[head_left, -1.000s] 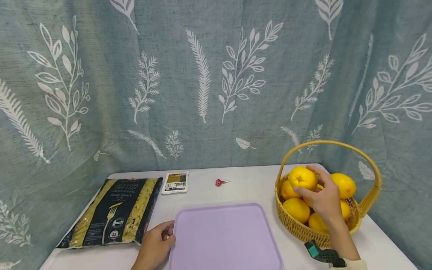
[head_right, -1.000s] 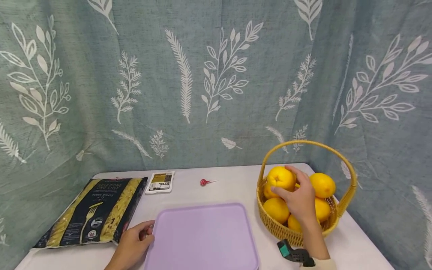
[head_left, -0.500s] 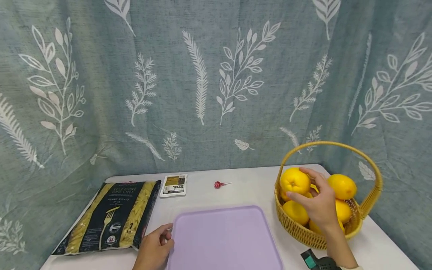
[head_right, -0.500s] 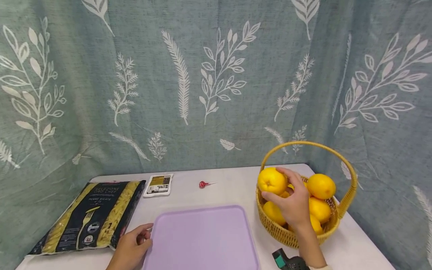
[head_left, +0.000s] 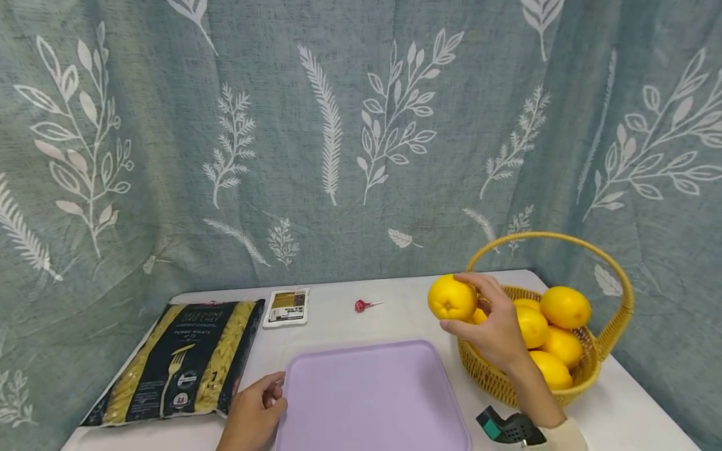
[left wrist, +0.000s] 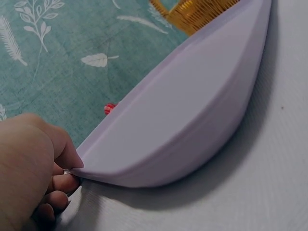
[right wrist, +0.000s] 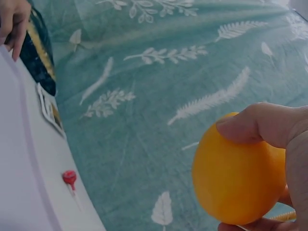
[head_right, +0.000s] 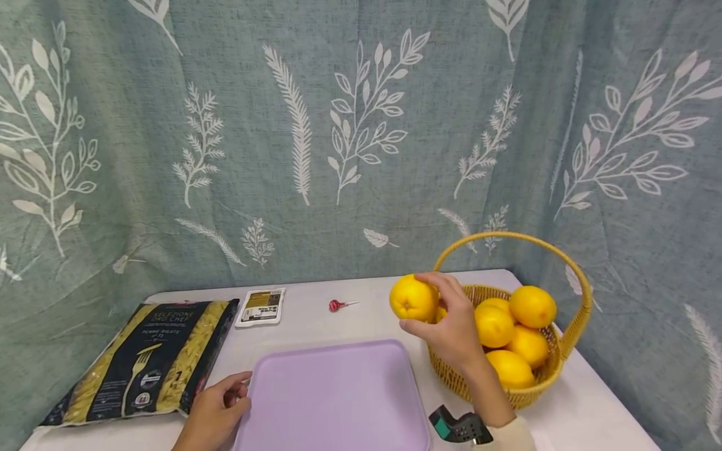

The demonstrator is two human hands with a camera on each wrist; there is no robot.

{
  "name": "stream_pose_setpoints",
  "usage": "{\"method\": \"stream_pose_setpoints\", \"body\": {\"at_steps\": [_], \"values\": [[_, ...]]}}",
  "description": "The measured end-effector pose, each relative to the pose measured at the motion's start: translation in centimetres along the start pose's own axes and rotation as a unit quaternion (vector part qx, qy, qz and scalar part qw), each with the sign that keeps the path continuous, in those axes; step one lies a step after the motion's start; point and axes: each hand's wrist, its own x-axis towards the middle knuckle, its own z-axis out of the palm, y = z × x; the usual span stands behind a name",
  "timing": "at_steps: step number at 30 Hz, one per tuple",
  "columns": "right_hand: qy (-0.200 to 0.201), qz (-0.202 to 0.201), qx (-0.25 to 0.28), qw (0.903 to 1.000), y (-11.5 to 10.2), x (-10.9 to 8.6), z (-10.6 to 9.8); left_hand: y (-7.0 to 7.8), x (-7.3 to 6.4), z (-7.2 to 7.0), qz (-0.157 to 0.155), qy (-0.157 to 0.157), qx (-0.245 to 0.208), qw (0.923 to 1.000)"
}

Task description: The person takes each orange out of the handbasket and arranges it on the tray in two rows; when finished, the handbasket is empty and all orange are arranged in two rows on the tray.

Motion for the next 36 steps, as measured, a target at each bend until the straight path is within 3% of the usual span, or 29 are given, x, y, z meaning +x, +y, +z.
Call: {"method": "stream_pose_setpoints", "body": {"at_steps": [8, 15, 22, 30, 36], "values": [[-0.013, -0.020, 0.026, 0.9994, -0.1, -0.1, 2.2, 0.0, 0.0, -0.2, -0.002, 0.002, -0.006, 1.0000], [-0.085, -0.025, 0.029, 0.9956, -0.7, -0.9, 6.0, -0.2, -0.1, -0.3, 0.005, 0.001, -0.003, 1.0000], [-0.177, -0.022, 0.034, 0.9833, -0.8, -2.1, 9.5, -0.2, -0.3, -0.4, 0.012, 0.003, -0.007, 0.9999], [-0.263, -0.021, -0.023, 0.9642, -0.6, -3.7, 12.3, -0.1, -0.4, -0.4, 0.002, -0.002, -0.013, 0.9999], [-0.295, -0.016, -0.089, 0.9512, 0.2, -4.7, 13.5, -0.1, -0.4, -0.4, 0.004, -0.001, -0.007, 1.0000]]}}
